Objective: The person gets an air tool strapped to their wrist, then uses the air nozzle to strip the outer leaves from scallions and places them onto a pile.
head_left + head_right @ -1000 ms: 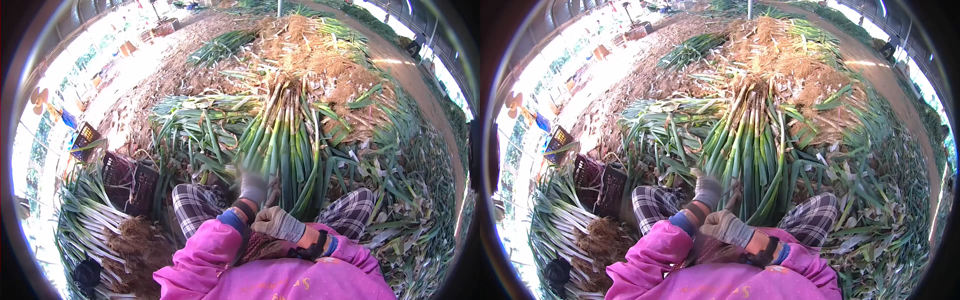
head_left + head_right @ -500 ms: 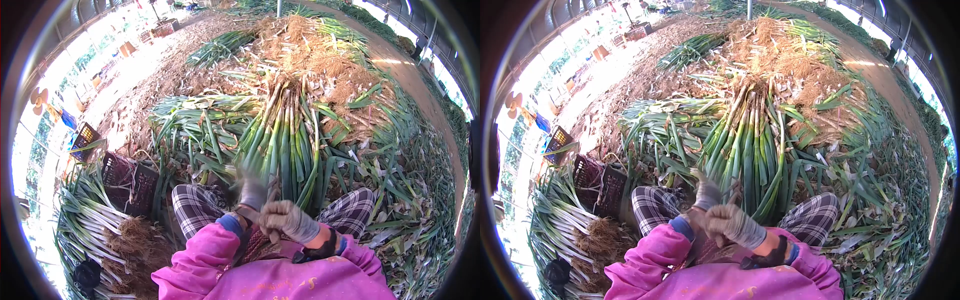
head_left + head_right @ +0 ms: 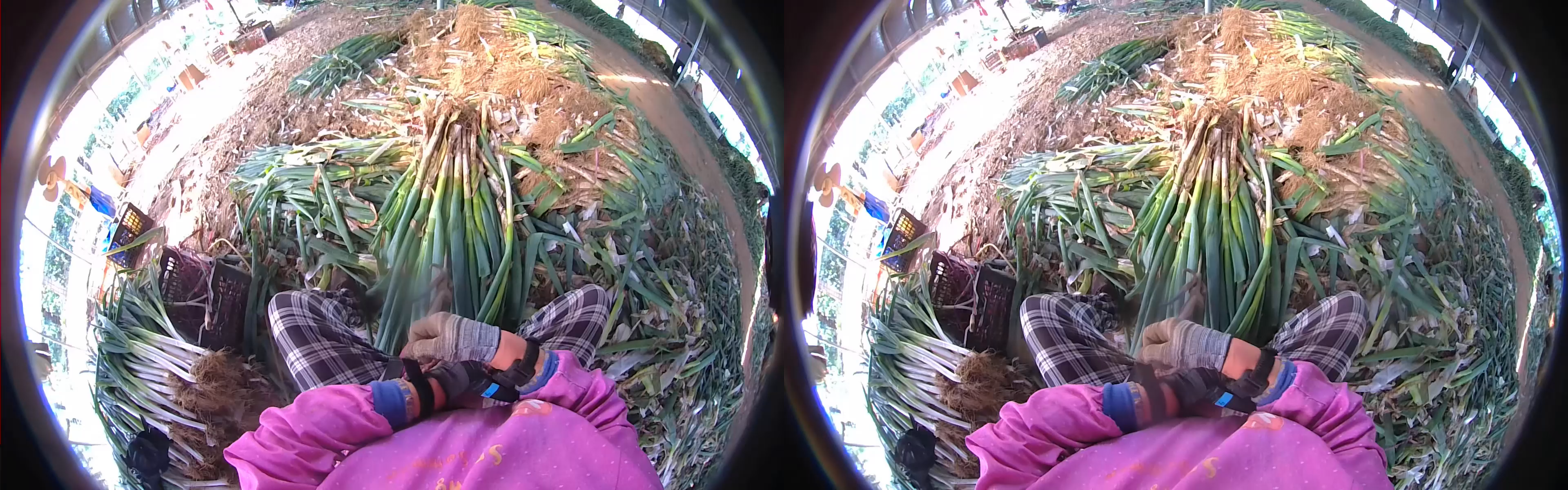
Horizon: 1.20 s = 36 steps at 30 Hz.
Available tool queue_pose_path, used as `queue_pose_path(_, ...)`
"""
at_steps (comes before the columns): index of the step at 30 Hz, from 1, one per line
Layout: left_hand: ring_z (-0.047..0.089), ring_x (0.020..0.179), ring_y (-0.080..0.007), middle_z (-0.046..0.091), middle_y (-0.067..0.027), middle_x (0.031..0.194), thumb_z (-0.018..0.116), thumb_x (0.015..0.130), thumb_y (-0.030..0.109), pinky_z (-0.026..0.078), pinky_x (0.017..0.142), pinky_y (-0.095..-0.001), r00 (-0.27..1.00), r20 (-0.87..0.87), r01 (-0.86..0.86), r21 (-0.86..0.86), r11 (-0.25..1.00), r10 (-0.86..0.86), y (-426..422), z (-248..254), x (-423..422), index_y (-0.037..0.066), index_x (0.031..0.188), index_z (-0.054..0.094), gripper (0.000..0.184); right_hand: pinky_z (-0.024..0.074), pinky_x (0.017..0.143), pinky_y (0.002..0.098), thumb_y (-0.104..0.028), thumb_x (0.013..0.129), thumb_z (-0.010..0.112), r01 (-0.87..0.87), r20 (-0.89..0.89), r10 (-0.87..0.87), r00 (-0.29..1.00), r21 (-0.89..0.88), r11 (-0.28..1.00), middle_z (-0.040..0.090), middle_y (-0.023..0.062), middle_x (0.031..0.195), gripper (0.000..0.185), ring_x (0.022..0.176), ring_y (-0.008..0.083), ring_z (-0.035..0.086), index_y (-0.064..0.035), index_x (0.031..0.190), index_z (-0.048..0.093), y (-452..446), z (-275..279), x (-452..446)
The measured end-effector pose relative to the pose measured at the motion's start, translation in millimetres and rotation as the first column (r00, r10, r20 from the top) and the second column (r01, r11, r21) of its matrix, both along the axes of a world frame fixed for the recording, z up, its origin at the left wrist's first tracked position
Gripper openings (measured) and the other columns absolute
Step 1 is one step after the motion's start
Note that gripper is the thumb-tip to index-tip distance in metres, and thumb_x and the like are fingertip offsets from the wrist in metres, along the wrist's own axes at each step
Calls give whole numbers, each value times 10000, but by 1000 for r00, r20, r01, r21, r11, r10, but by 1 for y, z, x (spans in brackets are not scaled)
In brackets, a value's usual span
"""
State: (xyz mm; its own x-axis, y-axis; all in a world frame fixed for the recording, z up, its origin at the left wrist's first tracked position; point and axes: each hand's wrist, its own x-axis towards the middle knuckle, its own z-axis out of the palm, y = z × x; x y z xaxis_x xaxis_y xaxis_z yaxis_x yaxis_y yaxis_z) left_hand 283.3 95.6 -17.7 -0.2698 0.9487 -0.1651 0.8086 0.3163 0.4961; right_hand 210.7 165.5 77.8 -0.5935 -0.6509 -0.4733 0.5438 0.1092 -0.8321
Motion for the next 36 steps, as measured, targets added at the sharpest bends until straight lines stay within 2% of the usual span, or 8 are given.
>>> queue_pose_path(7,624,866,-238,638,-37,976,503,811,268,352,871,-483,1000,12,16,3,1000,-16,5,-4,-4,153,1061,606,295,452,666,242,-228,811,645,-212,-425,251,870,139,967,629,31,787,231,713,91,550,-5,870,630,13,13,4)
queue_pose_path(10,624,865,-234,635,-32,984,502,810,270,359,860,-477,1000,18,23,11,1000,-23,11,-4,-2,156,1067,601,299,452,669,258,-243,804,648,-65,-205,72,976,39,997,622,37,742,231,703,104,553,-16,844,632,1,23,4)
queue_pose_path(21,624,857,-221,624,-10,1016,500,804,278,386,820,-457,994,-39,-100,-17,995,99,4,-6,-23,167,1090,583,317,456,668,350,-299,836,585,80,-544,162,824,394,916,624,131,756,252,716,250,609,-52,879,591,-16,35,9)
queue_pose_path(25,625,855,-216,620,-2,1028,500,802,280,396,805,-449,981,-76,-183,-40,982,180,-5,-7,-36,171,1098,577,325,371,896,413,-351,863,525,67,-462,244,853,560,826,647,97,870,257,905,271,607,-120,935,612,-6,25,12)
queue_pose_path(30,625,852,-210,615,7,1042,499,800,284,409,787,-440,946,-157,-299,-85,951,283,-17,-9,-55,176,1108,569,334,395,820,466,-384,852,533,168,-503,99,858,458,873,648,85,831,254,781,249,622,-149,909,611,-26,18,18)
queue_pose_path(33,625,850,-206,612,13,1051,499,799,286,416,776,-435,917,-208,-367,-104,924,341,-19,-10,-67,179,1114,564,340,435,754,436,-338,851,543,238,-647,169,744,492,837,649,81,813,225,747,233,624,-134,915,612,-26,49,25)
queue_pose_path(34,625,849,-205,611,15,1054,498,798,286,419,772,-433,906,-220,-390,-106,915,360,-20,-10,-71,180,1116,562,342,469,685,379,-273,846,559,255,-638,388,665,682,685,648,90,812,190,721,242,622,-106,920,612,-21,62,21)
queue_pose_path(36,625,848,-203,609,19,1059,498,797,288,424,765,-429,881,-251,-438,-108,893,401,-19,-12,-83,181,1120,559,345,475,669,343,-215,844,570,293,-682,153,715,491,820,642,101,803,161,722,237,624,-79,920,610,-16,8,16)
